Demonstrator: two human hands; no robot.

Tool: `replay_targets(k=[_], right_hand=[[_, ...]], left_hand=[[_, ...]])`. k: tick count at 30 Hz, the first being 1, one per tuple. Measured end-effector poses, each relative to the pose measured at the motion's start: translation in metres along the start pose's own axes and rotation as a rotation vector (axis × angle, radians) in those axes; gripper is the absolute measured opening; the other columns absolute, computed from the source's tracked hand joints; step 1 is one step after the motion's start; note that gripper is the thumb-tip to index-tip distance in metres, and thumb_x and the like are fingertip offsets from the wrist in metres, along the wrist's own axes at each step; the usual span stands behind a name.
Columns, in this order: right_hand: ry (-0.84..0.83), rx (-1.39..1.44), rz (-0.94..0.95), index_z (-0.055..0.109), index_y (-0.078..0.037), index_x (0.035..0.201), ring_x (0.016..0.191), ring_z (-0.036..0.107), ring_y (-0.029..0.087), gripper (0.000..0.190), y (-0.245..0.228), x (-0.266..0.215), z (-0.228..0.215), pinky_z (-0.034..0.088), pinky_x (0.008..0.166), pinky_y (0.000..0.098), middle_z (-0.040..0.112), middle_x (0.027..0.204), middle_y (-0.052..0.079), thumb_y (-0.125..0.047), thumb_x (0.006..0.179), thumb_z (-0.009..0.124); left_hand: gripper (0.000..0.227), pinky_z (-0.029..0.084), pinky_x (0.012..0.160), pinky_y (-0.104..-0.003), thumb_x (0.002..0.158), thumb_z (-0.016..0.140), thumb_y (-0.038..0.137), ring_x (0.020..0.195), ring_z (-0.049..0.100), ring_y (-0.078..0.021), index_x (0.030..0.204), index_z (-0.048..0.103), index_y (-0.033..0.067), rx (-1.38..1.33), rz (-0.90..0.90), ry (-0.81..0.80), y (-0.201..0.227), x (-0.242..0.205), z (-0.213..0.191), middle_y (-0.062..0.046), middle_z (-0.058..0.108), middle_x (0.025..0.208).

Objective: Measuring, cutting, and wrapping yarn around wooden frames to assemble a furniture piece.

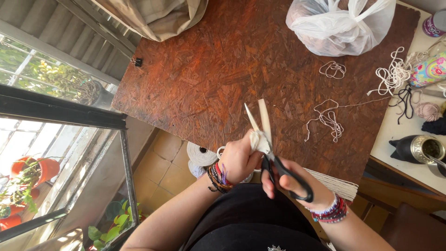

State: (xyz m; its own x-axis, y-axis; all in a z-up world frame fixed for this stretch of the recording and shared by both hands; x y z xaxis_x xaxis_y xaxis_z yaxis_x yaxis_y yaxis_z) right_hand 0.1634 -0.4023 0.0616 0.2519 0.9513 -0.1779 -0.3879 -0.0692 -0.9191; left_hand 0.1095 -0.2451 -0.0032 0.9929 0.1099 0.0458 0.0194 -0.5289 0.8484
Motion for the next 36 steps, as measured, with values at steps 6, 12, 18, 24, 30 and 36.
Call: replay_targets(k=[6, 12, 18, 24, 30, 36], right_hand=[[0.1, -0.016, 0.026, 0.055, -0.008, 0.075, 0.053, 0.057, 0.013, 0.064, -0.008, 0.002, 0.0, 0.047, 0.055, 0.0279, 0.055, 0.063, 0.002, -0.071, 0.086, 0.063], [0.233, 0.049, 0.161, 0.062, 0.006, 0.106, 0.042, 0.052, 0.01, 0.059, 0.019, -0.009, -0.012, 0.041, 0.038, 0.0242, 0.053, 0.058, 0.0, -0.047, 0.083, 0.075], [0.058, 0.1, 0.226, 0.062, 0.006, 0.118, 0.053, 0.062, 0.012, 0.078, 0.015, -0.031, -0.028, 0.053, 0.052, 0.0228, 0.064, 0.074, 0.005, -0.051, 0.073, 0.087], [0.066, -0.115, 0.351, 0.069, -0.001, 0.112, 0.054, 0.058, 0.008, 0.078, 0.009, -0.048, -0.021, 0.052, 0.057, 0.0226, 0.062, 0.067, 0.002, -0.058, 0.062, 0.087], [0.119, -0.126, 0.387, 0.071, 0.0, 0.115, 0.055, 0.061, 0.008, 0.083, 0.002, -0.059, -0.023, 0.053, 0.056, 0.0222, 0.064, 0.067, 0.003, -0.059, 0.059, 0.088], [0.114, -0.005, 0.41, 0.068, 0.003, 0.115, 0.054, 0.06, 0.008, 0.079, 0.003, -0.062, -0.021, 0.051, 0.051, 0.0218, 0.065, 0.069, 0.004, -0.047, 0.058, 0.093]], left_hand=[[0.01, 0.055, 0.064, -0.036, 0.09, 0.05, 0.01, 0.059, 0.069, -0.0233, 0.097, 0.05, 0.0166, -0.068, -0.013, -0.071, 0.014, 0.002, -0.009, 0.013, 0.068, 0.067], [0.013, 0.049, 0.062, -0.04, 0.092, 0.055, 0.012, 0.062, 0.062, -0.0296, 0.104, 0.049, 0.0126, -0.097, 0.009, 0.048, -0.011, 0.001, -0.001, -0.005, 0.062, 0.078], [0.01, 0.042, 0.06, -0.034, 0.089, 0.052, 0.005, 0.059, 0.045, -0.0178, 0.087, 0.047, 0.0136, -0.214, 0.055, 0.127, -0.01, 0.002, -0.014, 0.001, 0.046, 0.074], [0.008, 0.052, 0.068, -0.037, 0.096, 0.055, 0.015, 0.072, 0.063, -0.023, 0.101, 0.06, 0.0109, -0.104, 0.21, 0.158, -0.018, 0.003, -0.011, -0.003, 0.058, 0.1], [0.017, 0.047, 0.063, -0.038, 0.087, 0.052, 0.015, 0.057, 0.053, -0.0311, 0.105, 0.051, 0.0172, -0.109, 0.019, 0.14, -0.021, 0.002, -0.009, 0.0, 0.056, 0.067], [0.024, 0.044, 0.059, -0.036, 0.084, 0.048, 0.004, 0.053, 0.049, -0.0264, 0.105, 0.05, 0.0139, -0.07, 0.101, 0.199, -0.018, 0.001, -0.011, 0.0, 0.053, 0.068]])
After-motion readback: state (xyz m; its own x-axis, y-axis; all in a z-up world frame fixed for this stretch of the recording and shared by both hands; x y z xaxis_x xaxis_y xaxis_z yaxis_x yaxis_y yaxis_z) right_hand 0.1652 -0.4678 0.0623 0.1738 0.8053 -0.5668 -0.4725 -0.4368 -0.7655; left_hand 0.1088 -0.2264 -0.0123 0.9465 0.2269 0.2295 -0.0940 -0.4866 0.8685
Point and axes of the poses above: each hand's wrist, its own x-axis towards the middle knuckle, its own z-axis out of the palm, y = z × x, the point moved 3 cm from there along x, towards the middle knuckle
